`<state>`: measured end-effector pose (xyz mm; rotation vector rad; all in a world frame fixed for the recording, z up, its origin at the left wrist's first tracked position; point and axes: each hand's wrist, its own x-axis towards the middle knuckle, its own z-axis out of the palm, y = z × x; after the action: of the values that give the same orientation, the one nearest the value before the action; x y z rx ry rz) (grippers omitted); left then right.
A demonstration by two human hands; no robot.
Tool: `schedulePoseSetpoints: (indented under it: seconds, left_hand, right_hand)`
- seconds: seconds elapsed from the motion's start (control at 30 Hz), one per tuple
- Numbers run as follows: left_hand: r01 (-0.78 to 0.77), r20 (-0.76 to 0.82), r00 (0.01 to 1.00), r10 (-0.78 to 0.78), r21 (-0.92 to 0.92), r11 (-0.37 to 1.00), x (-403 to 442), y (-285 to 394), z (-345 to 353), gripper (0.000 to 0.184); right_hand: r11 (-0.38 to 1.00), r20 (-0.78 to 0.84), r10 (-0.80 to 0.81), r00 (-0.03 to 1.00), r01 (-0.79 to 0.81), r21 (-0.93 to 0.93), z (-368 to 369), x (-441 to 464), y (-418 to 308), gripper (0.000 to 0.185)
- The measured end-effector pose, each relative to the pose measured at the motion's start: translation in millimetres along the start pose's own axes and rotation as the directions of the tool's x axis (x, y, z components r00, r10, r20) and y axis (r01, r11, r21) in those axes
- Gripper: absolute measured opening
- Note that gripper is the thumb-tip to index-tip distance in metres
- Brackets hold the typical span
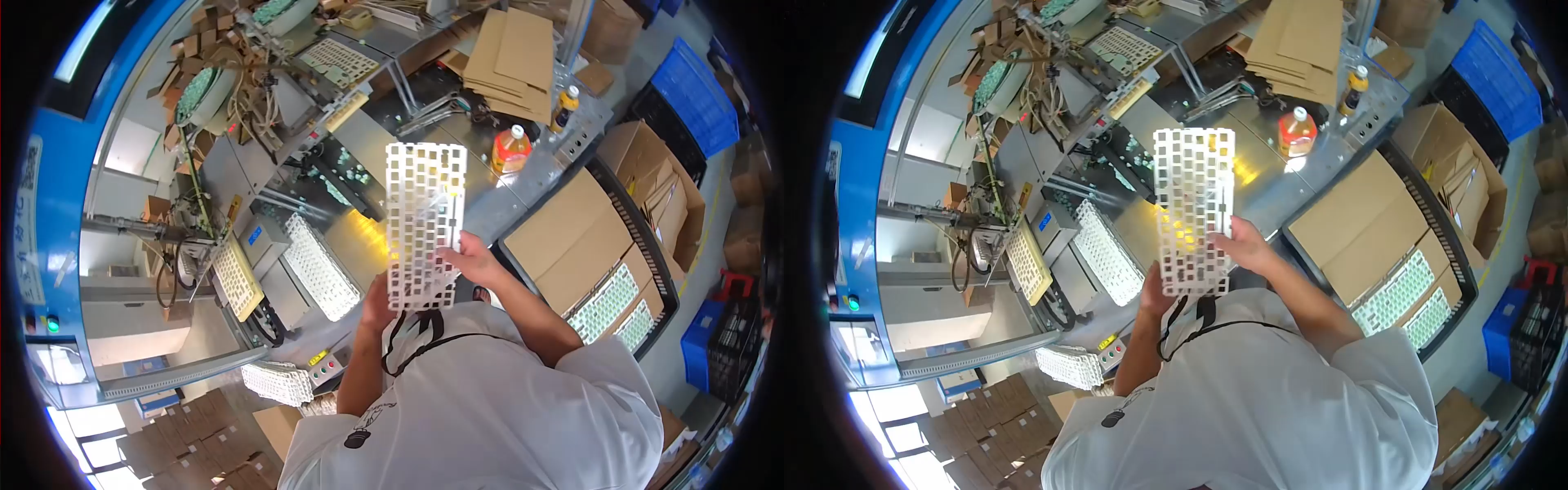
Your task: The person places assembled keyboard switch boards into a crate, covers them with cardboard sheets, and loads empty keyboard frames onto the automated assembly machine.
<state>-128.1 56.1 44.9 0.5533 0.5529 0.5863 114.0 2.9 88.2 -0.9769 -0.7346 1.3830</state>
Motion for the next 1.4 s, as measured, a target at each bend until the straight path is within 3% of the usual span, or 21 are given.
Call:
schedulePoseSetpoints:
  seconds: [0.07, 0.1, 0.13, 0.17, 0.2, 0.23, 0.27, 0.3, 0.37, 0.5, 0.6, 0.77, 0.83, 0.97, 1.07, 1.13, 1.17, 1.23, 1.3, 1.37, 1.4]
  left_hand:
    - [-0.051, 0.004, 0.999, 0.051, 0.116, 0.992, 2, 3, -1, 0.04]
    - [-0.077, -0.159, 0.971, 0.179, 0.498, 0.863, -1, 1, -5, 0.037]
    - [-0.013, -0.255, 0.899, 0.356, 0.797, 0.603, -1, -2, -6, 0.034]
    - [-0.02, -0.257, 0.896, 0.362, 0.792, 0.61, 1, 2, 10, 0.034]
    - [-0.138, 0.021, 0.805, 0.594, 0.978, 0.153, 0, 4, 28, 0.035]
    - [-0.157, 0.361, 0.672, 0.647, 0.923, -0.352, 0, 6, 48, 0.037]
    - [-0.136, 0.42, 0.662, 0.621, 0.882, -0.452, 3, 6, 62, 0.039]
    - [-0.134, 0.42, 0.655, 0.628, 0.882, -0.451, 6, 8, 76, 0.039]
    - [-0.184, 0.5, 0.748, 0.436, 0.788, -0.587, 11, 18, 104, 0.036]
    - [-0.24, 0.311, 0.924, 0.221, 0.924, -0.296, 10, 8, 62, 0.022]
    - [-0.273, 0.326, 0.92, 0.218, 0.931, -0.241, 1, 11, 48, 0.013]
    - [-0.264, 0.312, 0.934, 0.176, 0.932, -0.251, -15, 11, 29, 0.01]
    - [-0.233, 0.251, 0.945, 0.21, 0.967, -0.107, -20, 14, 30, 0.009]
    - [-0.246, 0.254, 0.935, 0.247, 0.967, -0.063, -17, 21, 23, 0.009]
    - [-0.272, 0.341, 0.899, 0.274, 0.926, -0.26, -12, 32, 35, 0.014]
    - [0.103, 0.431, 0.626, 0.651, 0.781, -0.616, -14, 33, 69, 0.031]
    - [0.103, 0.433, 0.625, 0.649, 0.779, -0.618, -12, 29, 69, 0.031]
    - [-0.076, 0.265, 0.573, 0.776, 0.959, -0.271, -9, 19, 64, 0.05]
    - [-0.226, 0.283, 0.68, 0.677, 0.959, -0.173, -7, 10, 66, 0.058]
    - [-0.251, -0.018, 0.912, 0.409, 0.766, 0.592, 1, -20, 63, 0.054]
    - [-0.367, 0.086, 0.913, 0.399, 0.601, 0.71, 7, -24, 58, 0.045]
  right_hand:
    - [0.999, -0.021, 0.001, 1.0, -0.002, -0.052, -19, -1, -1, 0.016]
    - [0.877, 0.016, -0.021, 1.0, 0.026, -0.479, -32, 2, 5, 0.016]
    - [0.58, 0.061, -0.027, 0.998, 0.066, -0.812, -40, 5, 8, 0.016]
    - [0.572, 0.069, -0.025, 0.997, 0.07, -0.817, -37, 7, 3, 0.016]
    - [0.391, 0.134, -0.067, 0.989, 0.15, -0.908, -29, 7, -2, 0.017]
    - [0.193, 0.207, -0.097, 0.973, 0.223, -0.956, -20, 6, -6, 0.018]
    - [0.071, 0.165, 0.079, 0.983, 0.16, -0.985, -10, 6, -9, 0.02]
    - [0.064, 0.172, 0.078, 0.982, 0.167, -0.984, -6, 9, -9, 0.02]
    - [0.035, 0.402, 0.279, 0.872, 0.409, -0.912, 0, 15, -8, 0.027]
    - [0.059, 0.411, 0.361, 0.837, 0.419, -0.906, -10, 20, -17, 0.027]
    - [0.186, 0.534, 0.321, 0.782, 0.501, -0.845, -28, 23, -2, 0.019]
    - [0.17, 0.482, 0.362, 0.798, 0.452, -0.876, -43, 19, -18, 0.019]
    - [0.204, 0.47, 0.365, 0.804, 0.424, -0.883, -44, 17, -28, 0.022]
    - [0.281, 0.446, 0.352, 0.823, 0.362, -0.889, -44, 14, -36, 0.021]
    - [0.274, 0.425, 0.228, 0.876, 0.361, -0.891, -45, 13, -25, 0.02]
    - [0.251, 0.403, 0.104, 0.909, 0.368, -0.895, -41, 8, -18, 0.02]
    - [0.323, 0.365, 0.003, 0.931, 0.345, -0.881, -35, 6, -16, 0.019]
    - [0.392, 0.318, -0.094, 0.943, 0.329, -0.859, -18, 4, -11, 0.018]
    - [0.693, 0.056, -0.227, 0.972, 0.202, -0.692, 8, 1, -2, 0.018]
    - [0.778, 0.154, -0.309, 0.939, 0.342, -0.527, 32, 2, 17, 0.02]
    - [0.824, 0.226, -0.403, 0.887, 0.459, -0.333, 39, 3, 27, 0.022]
